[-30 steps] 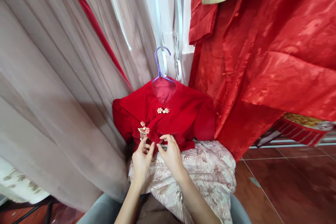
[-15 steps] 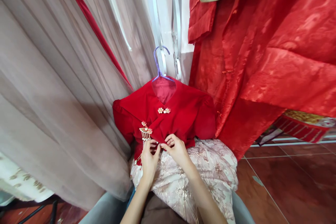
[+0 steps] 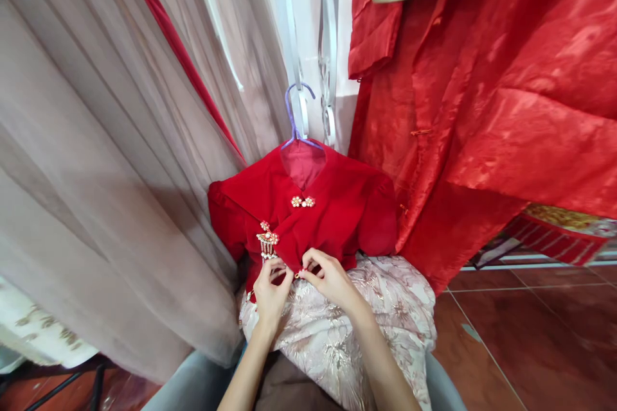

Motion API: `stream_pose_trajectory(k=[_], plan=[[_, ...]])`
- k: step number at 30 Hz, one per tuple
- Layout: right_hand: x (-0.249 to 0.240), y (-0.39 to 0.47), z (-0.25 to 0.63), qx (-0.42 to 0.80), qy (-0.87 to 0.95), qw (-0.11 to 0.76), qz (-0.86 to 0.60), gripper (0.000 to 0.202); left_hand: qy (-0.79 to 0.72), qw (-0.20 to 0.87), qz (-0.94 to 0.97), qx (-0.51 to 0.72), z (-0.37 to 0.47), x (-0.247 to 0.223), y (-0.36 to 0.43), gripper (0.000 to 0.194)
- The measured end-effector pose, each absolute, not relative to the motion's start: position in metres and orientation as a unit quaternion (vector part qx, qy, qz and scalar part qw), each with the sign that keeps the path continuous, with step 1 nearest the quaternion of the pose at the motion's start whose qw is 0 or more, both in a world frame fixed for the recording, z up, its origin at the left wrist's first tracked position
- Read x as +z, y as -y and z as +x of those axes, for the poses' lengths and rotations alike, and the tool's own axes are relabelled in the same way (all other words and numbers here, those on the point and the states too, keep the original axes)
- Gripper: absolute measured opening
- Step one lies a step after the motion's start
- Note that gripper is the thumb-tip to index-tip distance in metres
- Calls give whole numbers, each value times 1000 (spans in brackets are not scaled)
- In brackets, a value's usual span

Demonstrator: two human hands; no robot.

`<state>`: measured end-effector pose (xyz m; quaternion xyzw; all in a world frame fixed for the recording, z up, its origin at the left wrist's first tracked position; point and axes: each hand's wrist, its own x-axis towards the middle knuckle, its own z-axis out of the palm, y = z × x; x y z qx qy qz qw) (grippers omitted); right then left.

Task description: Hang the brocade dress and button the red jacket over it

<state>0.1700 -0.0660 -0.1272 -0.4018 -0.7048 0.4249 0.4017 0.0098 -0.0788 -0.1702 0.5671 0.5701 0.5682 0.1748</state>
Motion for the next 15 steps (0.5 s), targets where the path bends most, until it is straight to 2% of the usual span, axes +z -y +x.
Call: stream_pose_trajectory(k=[5, 9, 15], plan=[[-129, 64, 165, 386, 754, 341, -406, 21, -546, 198, 574, 577, 8, -169, 78, 14], [-136, 55, 160, 371, 730, 361, -446, 34, -527, 283, 537, 594, 10, -165, 78, 14], [-141, 54, 156, 424, 697, 398, -419, 37, -516, 396, 456, 607, 10, -159, 76, 17]])
